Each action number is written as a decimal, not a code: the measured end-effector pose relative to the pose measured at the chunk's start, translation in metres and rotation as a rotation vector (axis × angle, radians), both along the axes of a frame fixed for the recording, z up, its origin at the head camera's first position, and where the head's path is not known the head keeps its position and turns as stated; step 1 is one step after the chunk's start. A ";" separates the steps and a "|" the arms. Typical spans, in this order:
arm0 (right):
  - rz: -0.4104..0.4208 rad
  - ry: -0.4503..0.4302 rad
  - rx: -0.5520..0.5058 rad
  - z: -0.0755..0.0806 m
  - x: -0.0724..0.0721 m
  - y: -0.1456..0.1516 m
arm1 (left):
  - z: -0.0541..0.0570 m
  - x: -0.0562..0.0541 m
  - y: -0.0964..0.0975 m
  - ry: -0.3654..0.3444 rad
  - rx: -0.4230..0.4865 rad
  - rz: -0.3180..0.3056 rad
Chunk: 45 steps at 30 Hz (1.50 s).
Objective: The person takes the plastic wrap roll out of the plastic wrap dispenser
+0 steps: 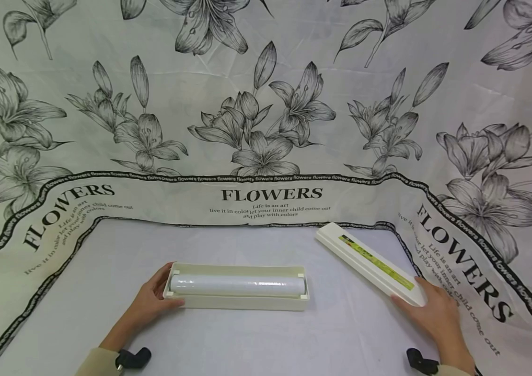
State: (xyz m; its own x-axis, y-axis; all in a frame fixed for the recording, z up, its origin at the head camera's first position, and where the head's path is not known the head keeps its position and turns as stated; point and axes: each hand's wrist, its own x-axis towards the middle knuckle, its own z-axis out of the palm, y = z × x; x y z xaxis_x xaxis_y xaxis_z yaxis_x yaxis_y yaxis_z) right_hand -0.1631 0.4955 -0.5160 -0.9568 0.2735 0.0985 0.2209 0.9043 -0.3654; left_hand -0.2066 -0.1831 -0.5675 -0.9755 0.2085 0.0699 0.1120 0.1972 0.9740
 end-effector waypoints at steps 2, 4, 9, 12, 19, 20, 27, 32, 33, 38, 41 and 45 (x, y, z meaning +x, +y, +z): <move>0.005 0.012 0.012 0.000 0.001 0.000 | 0.000 0.000 0.000 0.000 -0.003 -0.003; 0.013 0.026 0.023 0.000 0.001 0.001 | 0.000 0.000 0.001 -0.003 -0.001 -0.003; 0.015 0.028 0.045 0.001 0.000 0.003 | -0.001 0.000 0.000 -0.006 0.002 -0.004; 0.001 0.008 0.044 0.001 -0.001 0.004 | 0.000 0.000 0.001 0.010 0.000 -0.007; 0.005 -0.033 0.043 -0.001 -0.003 0.007 | 0.000 0.000 0.000 0.004 0.003 -0.005; 0.017 -0.031 0.049 -0.002 -0.004 0.007 | 0.000 0.000 0.000 0.000 0.002 -0.006; 0.078 -0.003 0.100 -0.010 -0.005 0.011 | 0.001 0.000 0.000 -0.003 -0.003 -0.006; 0.066 -0.018 0.095 -0.013 -0.004 0.009 | 0.001 0.000 0.000 -0.015 -0.006 -0.002; 0.058 -0.034 0.089 -0.012 -0.004 0.008 | 0.001 0.000 0.000 -0.014 -0.008 -0.001; 0.010 -0.117 0.062 -0.010 -0.002 0.005 | 0.003 0.001 0.000 -0.010 -0.008 -0.001; -0.005 -0.136 0.057 -0.009 -0.002 0.003 | 0.004 0.002 0.000 -0.009 -0.004 -0.003; -0.023 -0.160 0.048 -0.009 -0.002 0.001 | 0.005 0.002 0.000 -0.010 -0.004 -0.002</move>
